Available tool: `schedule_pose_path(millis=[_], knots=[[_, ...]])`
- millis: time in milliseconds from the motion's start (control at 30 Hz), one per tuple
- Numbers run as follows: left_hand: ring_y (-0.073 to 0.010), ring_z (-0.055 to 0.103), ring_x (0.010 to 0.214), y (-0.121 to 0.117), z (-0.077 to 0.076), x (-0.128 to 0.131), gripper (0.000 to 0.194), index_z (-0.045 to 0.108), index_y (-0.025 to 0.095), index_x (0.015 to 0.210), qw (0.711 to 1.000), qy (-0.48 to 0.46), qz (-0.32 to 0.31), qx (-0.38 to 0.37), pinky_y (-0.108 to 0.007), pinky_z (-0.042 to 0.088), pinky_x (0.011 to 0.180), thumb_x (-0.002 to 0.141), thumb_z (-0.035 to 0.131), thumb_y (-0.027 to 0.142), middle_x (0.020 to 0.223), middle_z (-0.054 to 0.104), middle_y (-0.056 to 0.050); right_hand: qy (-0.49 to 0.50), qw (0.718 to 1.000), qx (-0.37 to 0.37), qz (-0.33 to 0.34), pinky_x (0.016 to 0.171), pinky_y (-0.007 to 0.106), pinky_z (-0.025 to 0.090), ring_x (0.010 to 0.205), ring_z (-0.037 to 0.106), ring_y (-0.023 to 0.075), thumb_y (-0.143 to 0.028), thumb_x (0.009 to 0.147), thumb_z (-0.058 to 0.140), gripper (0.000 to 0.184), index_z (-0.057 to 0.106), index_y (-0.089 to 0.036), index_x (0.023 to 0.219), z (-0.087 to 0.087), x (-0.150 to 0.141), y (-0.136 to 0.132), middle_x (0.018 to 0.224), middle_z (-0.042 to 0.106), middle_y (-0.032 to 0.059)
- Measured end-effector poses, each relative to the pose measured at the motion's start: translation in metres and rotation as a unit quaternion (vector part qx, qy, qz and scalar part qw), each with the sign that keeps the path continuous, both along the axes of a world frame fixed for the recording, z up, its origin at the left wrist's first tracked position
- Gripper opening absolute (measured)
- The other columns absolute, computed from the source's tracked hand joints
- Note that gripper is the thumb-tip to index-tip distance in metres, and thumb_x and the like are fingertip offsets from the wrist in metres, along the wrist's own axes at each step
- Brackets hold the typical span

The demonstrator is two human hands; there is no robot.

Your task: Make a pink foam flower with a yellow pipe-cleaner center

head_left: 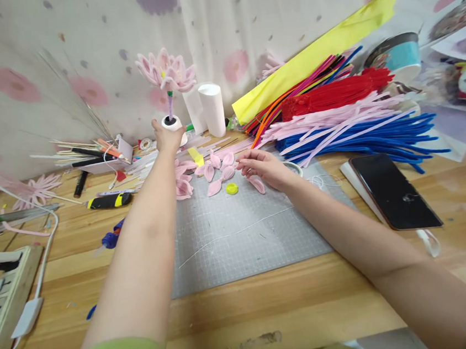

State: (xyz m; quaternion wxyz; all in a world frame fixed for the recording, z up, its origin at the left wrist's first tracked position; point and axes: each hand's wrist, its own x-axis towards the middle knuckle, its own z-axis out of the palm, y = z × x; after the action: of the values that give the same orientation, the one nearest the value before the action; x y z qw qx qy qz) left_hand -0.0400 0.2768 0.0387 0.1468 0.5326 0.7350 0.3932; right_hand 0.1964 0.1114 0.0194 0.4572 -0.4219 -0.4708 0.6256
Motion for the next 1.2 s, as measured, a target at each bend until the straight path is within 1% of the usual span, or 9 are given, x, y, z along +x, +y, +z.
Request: schedule_pose_path(millis=[167, 367, 533, 600, 700, 767, 900, 1067, 1200], knots=[[-0.0304, 0.049, 0.122, 0.0, 0.003, 0.0, 0.075, 0.036, 0.017, 0.125, 1.0, 0.006, 0.004, -0.017, -0.043, 0.038, 0.103, 0.062, 0.075, 0.032, 0.126, 0.053, -0.016, -0.01, 1.0, -0.004, 0.002, 0.058, 0.023, 0.042, 0.064, 0.056, 0.0087, -0.038, 0.067, 0.07, 0.029, 0.059, -0.017, 0.084, -0.009, 0.004, -0.002, 0.078, 0.064, 0.0012], [-0.0326, 0.052, 0.118, 0.01, 0.001, 0.006, 0.065, 0.045, 0.017, 0.116, 0.999, -0.007, 0.024, -0.041, -0.046, 0.041, 0.099, 0.064, 0.073, 0.043, 0.12, 0.057, -0.016, -0.017, 1.0, -0.007, 0.008, 0.056, 0.022, 0.043, 0.064, 0.056, 0.0089, -0.039, 0.068, 0.07, 0.028, 0.06, -0.017, 0.083, -0.013, 0.003, -0.004, 0.078, 0.064, 0.002], [-0.0306, 0.051, 0.12, 0.026, -0.004, 0.025, 0.06, 0.047, 0.02, 0.113, 0.998, -0.055, -0.037, -0.018, -0.042, 0.045, 0.095, 0.066, 0.071, 0.047, 0.115, 0.06, -0.015, -0.024, 1.0, -0.016, 0.01, 0.05, 0.02, 0.042, 0.061, 0.055, 0.0087, -0.039, 0.067, 0.071, 0.029, 0.06, -0.017, 0.083, -0.011, 0.0, -0.005, 0.077, 0.063, 0.0018], [-0.0309, 0.052, 0.119, 0.027, -0.005, 0.032, 0.062, 0.047, 0.02, 0.112, 0.998, -0.049, -0.031, -0.031, -0.042, 0.045, 0.095, 0.063, 0.073, 0.047, 0.117, 0.06, -0.016, -0.025, 0.999, -0.018, 0.014, 0.044, 0.019, 0.04, 0.06, 0.055, 0.0088, -0.039, 0.067, 0.071, 0.029, 0.06, -0.017, 0.084, -0.013, 0.0, -0.005, 0.077, 0.063, 0.0021], [-0.0319, 0.053, 0.118, 0.022, -0.009, 0.039, 0.064, 0.047, 0.019, 0.111, 0.997, -0.027, -0.017, -0.064, -0.044, 0.043, 0.096, 0.061, 0.073, 0.05, 0.121, 0.058, -0.017, -0.025, 0.999, -0.028, 0.025, 0.035, 0.017, 0.033, 0.055, 0.053, 0.0087, -0.041, 0.067, 0.07, 0.031, 0.06, -0.018, 0.086, -0.015, 0.001, -0.005, 0.074, 0.063, 0.002], [-0.0311, 0.054, 0.117, 0.016, -0.011, 0.041, 0.062, 0.048, 0.018, 0.11, 0.997, -0.02, -0.024, -0.065, -0.042, 0.044, 0.096, 0.062, 0.071, 0.051, 0.122, 0.058, -0.017, -0.027, 0.999, -0.031, 0.031, 0.032, 0.016, 0.03, 0.054, 0.053, 0.0087, -0.041, 0.067, 0.07, 0.032, 0.06, -0.018, 0.085, -0.016, 0.001, -0.006, 0.071, 0.063, 0.0017], [-0.0316, 0.053, 0.118, 0.008, -0.012, 0.044, 0.064, 0.047, 0.016, 0.11, 0.998, -0.014, -0.018, -0.066, -0.042, 0.043, 0.097, 0.061, 0.073, 0.048, 0.124, 0.057, -0.018, -0.029, 0.999, -0.03, 0.031, 0.029, 0.015, 0.029, 0.055, 0.054, 0.0084, -0.04, 0.066, 0.07, 0.032, 0.059, -0.017, 0.086, -0.015, 0.001, -0.008, 0.076, 0.063, 0.0018], [-0.0312, 0.053, 0.118, 0.008, -0.011, 0.045, 0.065, 0.047, 0.019, 0.109, 0.997, -0.019, -0.013, -0.07, -0.043, 0.043, 0.097, 0.058, 0.076, 0.044, 0.123, 0.058, -0.016, -0.027, 0.998, -0.032, 0.035, 0.027, 0.015, 0.025, 0.05, 0.052, 0.0073, -0.039, 0.068, 0.069, 0.029, 0.059, -0.018, 0.086, -0.017, 0.002, -0.009, 0.072, 0.061, 0.0009], [-0.0297, 0.053, 0.118, 0.008, -0.011, 0.043, 0.067, 0.046, 0.02, 0.11, 0.998, -0.013, -0.01, -0.066, -0.042, 0.043, 0.097, 0.056, 0.077, 0.044, 0.124, 0.057, -0.015, -0.024, 0.999, -0.025, 0.033, 0.029, 0.015, 0.028, 0.053, 0.053, 0.0076, -0.038, 0.068, 0.069, 0.028, 0.06, -0.018, 0.086, -0.018, 0.002, -0.009, 0.075, 0.063, 0.0016]])
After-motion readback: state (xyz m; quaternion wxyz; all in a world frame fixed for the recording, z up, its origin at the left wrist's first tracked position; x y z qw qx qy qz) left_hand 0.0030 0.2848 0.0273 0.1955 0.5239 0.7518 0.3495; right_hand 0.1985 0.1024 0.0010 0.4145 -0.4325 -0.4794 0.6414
